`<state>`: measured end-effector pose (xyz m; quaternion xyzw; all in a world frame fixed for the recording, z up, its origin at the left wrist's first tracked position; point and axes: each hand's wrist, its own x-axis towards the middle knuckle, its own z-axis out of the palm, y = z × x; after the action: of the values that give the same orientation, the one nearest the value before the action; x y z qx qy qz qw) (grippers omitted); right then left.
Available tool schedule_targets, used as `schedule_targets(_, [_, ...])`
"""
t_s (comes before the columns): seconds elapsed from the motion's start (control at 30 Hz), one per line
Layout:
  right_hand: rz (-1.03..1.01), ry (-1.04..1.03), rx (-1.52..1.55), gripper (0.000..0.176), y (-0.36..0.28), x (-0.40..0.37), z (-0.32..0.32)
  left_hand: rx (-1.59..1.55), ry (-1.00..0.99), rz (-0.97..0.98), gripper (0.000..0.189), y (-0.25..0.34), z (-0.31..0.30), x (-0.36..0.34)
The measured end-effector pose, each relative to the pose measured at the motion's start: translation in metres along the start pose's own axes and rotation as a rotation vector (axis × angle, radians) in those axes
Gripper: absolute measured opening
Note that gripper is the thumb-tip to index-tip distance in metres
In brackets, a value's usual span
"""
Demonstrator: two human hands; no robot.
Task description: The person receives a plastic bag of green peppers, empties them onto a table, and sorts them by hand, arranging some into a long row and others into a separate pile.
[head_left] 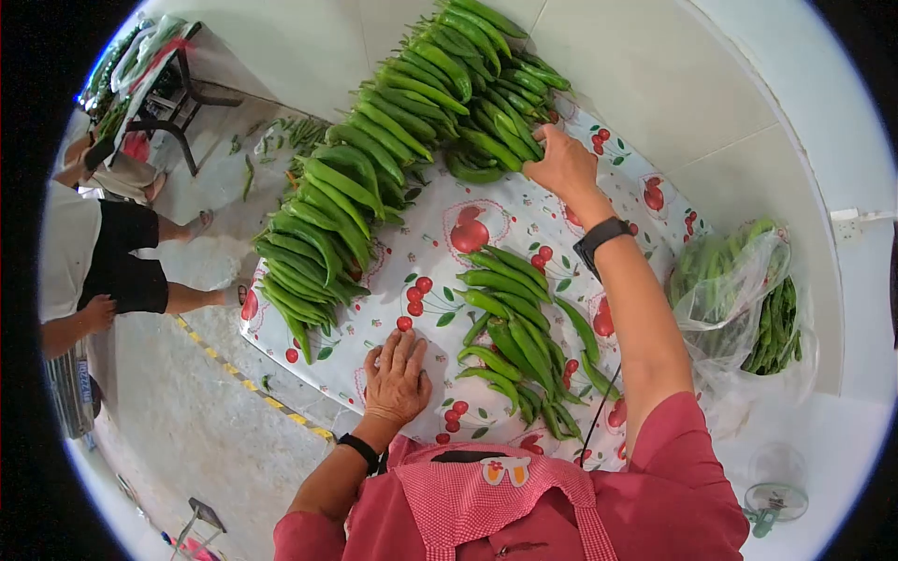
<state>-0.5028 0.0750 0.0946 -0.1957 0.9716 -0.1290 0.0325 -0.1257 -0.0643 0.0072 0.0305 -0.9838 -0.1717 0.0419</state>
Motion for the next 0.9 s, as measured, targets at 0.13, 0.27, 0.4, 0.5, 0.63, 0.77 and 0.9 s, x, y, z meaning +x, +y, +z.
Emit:
schedule_targets(0.13, [-0.11, 0.097, -0.001, 0.043, -0.007, 0.017, 0.019, -0.006, -0.034, -0.013, 0.054, 0.001, -0.003, 0.002])
schedule_targets(0.27, [-0.162, 0.124, -0.041, 0.044, -0.015, 0.03, 0.029, -0.006, -0.041, -0.009, 0.054, 0.0, -0.003, 0.001])
schedule_targets(0.4, [-0.215, 0.145, -0.03, 0.041, -0.014, 0.025, 0.035, -0.021, -0.047, -0.022, 0.054, 0.0, -0.003, 0.001])
schedule_targets(0.5, [-0.238, 0.187, -0.005, 0.039, -0.012, 0.022, 0.036, -0.024, -0.045, -0.018, 0.054, 0.0, -0.003, 0.001])
schedule_targets(0.63, [-0.283, 0.227, -0.046, 0.036, -0.012, 0.019, 0.035, -0.007, -0.04, -0.007, 0.054, 0.0, -0.003, 0.001])
schedule_targets(0.77, [-0.322, 0.231, -0.115, 0.036, -0.015, 0.021, 0.037, -0.004, -0.034, -0.004, 0.054, 0.001, -0.004, 0.002])
schedule_targets(0.9, [-0.342, 0.208, -0.134, 0.037, -0.011, 0.026, 0.041, -0.018, -0.039, -0.003, 0.055, 0.002, -0.005, 0.002])
